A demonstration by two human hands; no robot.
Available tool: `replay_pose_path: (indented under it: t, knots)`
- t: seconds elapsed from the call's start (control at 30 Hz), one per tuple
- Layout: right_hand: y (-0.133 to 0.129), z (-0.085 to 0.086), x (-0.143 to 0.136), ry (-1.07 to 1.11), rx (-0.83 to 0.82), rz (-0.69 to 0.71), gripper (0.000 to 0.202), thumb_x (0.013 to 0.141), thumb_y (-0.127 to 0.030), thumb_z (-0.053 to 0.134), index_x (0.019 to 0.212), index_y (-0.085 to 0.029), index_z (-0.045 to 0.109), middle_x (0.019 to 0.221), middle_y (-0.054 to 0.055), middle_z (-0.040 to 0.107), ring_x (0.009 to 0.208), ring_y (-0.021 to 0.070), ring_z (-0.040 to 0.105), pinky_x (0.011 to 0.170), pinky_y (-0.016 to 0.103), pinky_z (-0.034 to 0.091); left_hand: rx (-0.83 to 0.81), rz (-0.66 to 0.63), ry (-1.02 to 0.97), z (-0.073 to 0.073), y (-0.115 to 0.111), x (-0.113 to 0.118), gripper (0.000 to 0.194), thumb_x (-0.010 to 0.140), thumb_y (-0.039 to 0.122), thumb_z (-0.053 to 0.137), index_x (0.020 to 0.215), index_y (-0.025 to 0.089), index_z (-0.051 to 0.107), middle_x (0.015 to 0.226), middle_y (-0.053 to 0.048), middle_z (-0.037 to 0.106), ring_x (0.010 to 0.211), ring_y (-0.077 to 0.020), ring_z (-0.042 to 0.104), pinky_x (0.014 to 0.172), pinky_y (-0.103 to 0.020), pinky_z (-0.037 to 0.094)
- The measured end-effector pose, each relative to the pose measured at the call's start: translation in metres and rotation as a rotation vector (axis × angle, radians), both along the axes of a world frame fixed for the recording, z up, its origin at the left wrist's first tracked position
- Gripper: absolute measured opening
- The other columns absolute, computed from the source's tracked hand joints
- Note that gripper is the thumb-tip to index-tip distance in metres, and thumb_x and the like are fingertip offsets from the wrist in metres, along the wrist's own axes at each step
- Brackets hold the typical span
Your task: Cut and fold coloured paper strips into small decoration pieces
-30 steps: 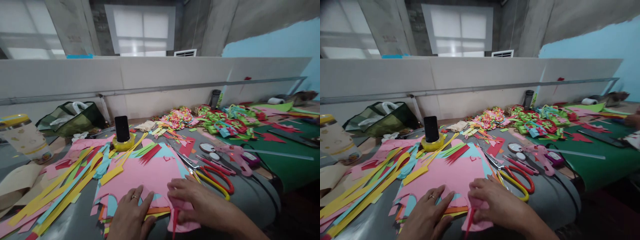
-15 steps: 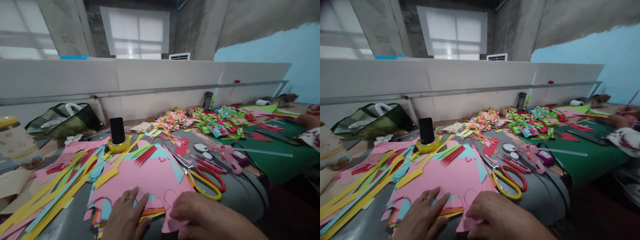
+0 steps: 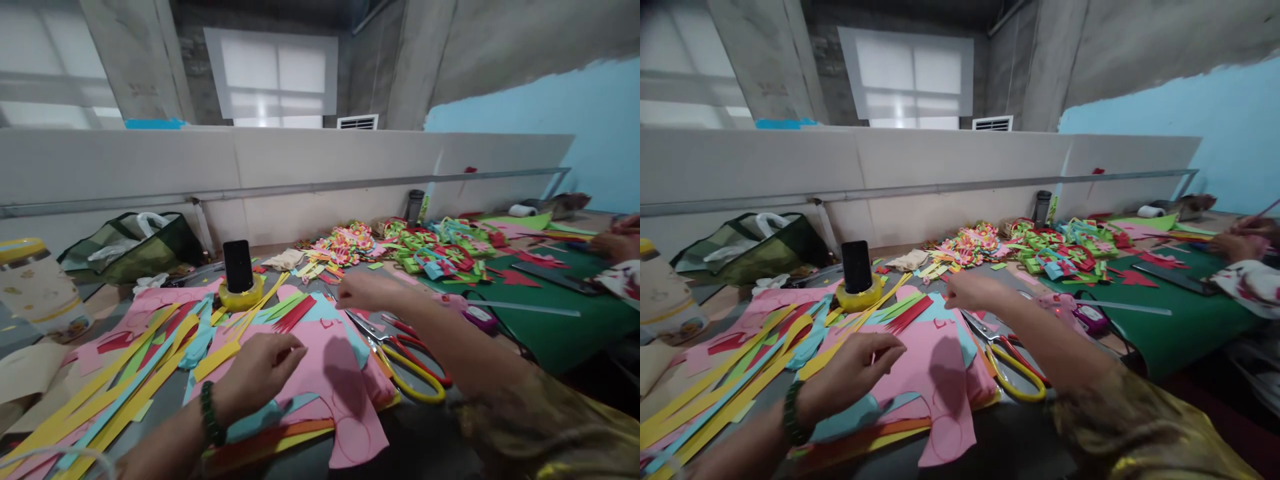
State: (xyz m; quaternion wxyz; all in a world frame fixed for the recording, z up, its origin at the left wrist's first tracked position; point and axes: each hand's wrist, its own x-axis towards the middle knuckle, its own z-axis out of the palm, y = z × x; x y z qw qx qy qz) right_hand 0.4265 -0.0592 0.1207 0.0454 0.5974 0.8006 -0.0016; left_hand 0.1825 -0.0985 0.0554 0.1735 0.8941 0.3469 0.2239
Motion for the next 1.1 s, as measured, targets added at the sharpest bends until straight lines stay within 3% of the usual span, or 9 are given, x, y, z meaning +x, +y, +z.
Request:
replay_pose_path:
  t: [0.1, 0.23, 0.37, 0.57, 0.7, 0.8, 0.87, 1.0, 1.1]
  knots:
    - [0.051, -0.016, 0.002, -0.058, 0.072, -0.087, 0.017, 0.073, -0.029, 0.06, 0.073, -0.015, 0.07, 0.071, 0.009, 0.068, 0.069, 0.0202, 0.062, 0.057, 0.024, 0.038, 0.092, 0.103, -0.117, -0.028, 0.019, 0.014, 0.033, 0.089, 0.028, 0.038, 0.07, 0.017, 0.063, 0.062, -0.002, 0.062, 0.059, -0.0125, 0.054, 0.056, -0.021, 0.037]
    - [0.098, -0.043, -0.002, -0.088, 0.166, -0.102, 0.028, 0.073, -0.03, 0.062, 0.094, -0.013, 0.068, 0.099, 0.017, 0.065, 0.095, 0.0292, 0.058, 0.072, 0.032, 0.044, 0.128, 0.036, -0.137, -0.055, 0.026, 0.015, 0.028, 0.087, 0.023, 0.04, 0.071, 0.018, 0.063, 0.064, -0.002, 0.064, 0.06, -0.0125, 0.056, 0.058, -0.022, 0.037]
    - [0.129, -0.068, -0.006, -0.059, 0.201, -0.064, 0.037, 0.073, -0.032, 0.066, 0.105, -0.012, 0.062, 0.112, 0.017, 0.058, 0.108, 0.0302, 0.05, 0.083, 0.037, 0.044, 0.139, -0.016, -0.132, -0.056, 0.024, 0.011, 0.028, 0.087, 0.022, 0.04, 0.072, 0.018, 0.064, 0.063, -0.003, 0.065, 0.061, -0.0129, 0.058, 0.058, -0.022, 0.037]
    - [0.159, -0.093, -0.001, 0.13, 0.247, -0.107, 0.029, 0.089, -0.031, 0.05, 0.115, -0.017, 0.053, 0.116, 0.008, 0.055, 0.096, 0.0185, 0.057, 0.081, 0.04, 0.049, 0.157, -0.139, -0.08, -0.055, 0.022, 0.01, 0.028, 0.086, 0.022, 0.04, 0.069, 0.019, 0.061, 0.062, -0.003, 0.063, 0.059, -0.0124, 0.056, 0.056, -0.023, 0.035]
    - [0.167, -0.087, 0.003, 0.403, 0.358, -0.186, 0.025, 0.089, -0.029, 0.049, 0.108, -0.016, 0.057, 0.117, 0.009, 0.055, 0.102, 0.0196, 0.054, 0.086, 0.039, 0.046, 0.14, -0.195, -0.089, -0.054, 0.022, 0.008, 0.027, 0.086, 0.021, 0.04, 0.065, 0.018, 0.059, 0.06, -0.002, 0.061, 0.058, -0.0121, 0.055, 0.055, -0.023, 0.034]
    - [0.17, -0.069, 0.006, 0.687, 0.461, -0.267, 0.026, 0.089, -0.028, 0.042, 0.09, -0.012, 0.061, 0.111, 0.011, 0.059, 0.106, 0.0208, 0.051, 0.087, 0.032, 0.043, 0.093, -0.172, -0.148, -0.055, 0.023, 0.007, 0.026, 0.085, 0.021, 0.041, 0.068, 0.019, 0.061, 0.061, -0.002, 0.062, 0.059, -0.0121, 0.056, 0.056, -0.023, 0.036]
    - [0.169, -0.055, 0.008, 0.89, 0.487, -0.32, 0.029, 0.086, -0.032, 0.041, 0.08, -0.012, 0.06, 0.098, 0.011, 0.063, 0.095, 0.0199, 0.057, 0.077, 0.028, 0.046, 0.028, -0.135, -0.206, -0.057, 0.024, 0.007, 0.025, 0.085, 0.022, 0.042, 0.072, 0.018, 0.064, 0.063, -0.002, 0.064, 0.06, -0.0122, 0.057, 0.058, -0.022, 0.038]
    - [0.151, -0.035, 0.006, 1.261, 0.391, -0.373, 0.023, 0.075, -0.036, 0.054, 0.068, -0.014, 0.056, 0.066, 0.004, 0.062, 0.061, 0.012, 0.059, 0.055, 0.022, 0.046, -0.278, -0.01, -0.439, -0.057, 0.026, 0.009, 0.025, 0.086, 0.03, 0.044, 0.081, 0.017, 0.065, 0.064, -0.002, 0.063, 0.056, -0.0112, 0.055, 0.05, -0.02, 0.04]
    - [0.124, -0.028, -0.001, 1.463, 0.224, -0.37, 0.017, 0.068, -0.03, 0.063, 0.064, -0.015, 0.055, 0.055, 0.0, 0.058, 0.05, 0.0087, 0.055, 0.048, 0.019, 0.045, -0.586, 0.139, -0.71, -0.05, 0.031, 0.01, 0.032, 0.082, 0.044, 0.048, 0.092, 0.016, 0.06, 0.064, 0.001, 0.056, 0.045, -0.009, 0.049, 0.036, -0.017, 0.035]
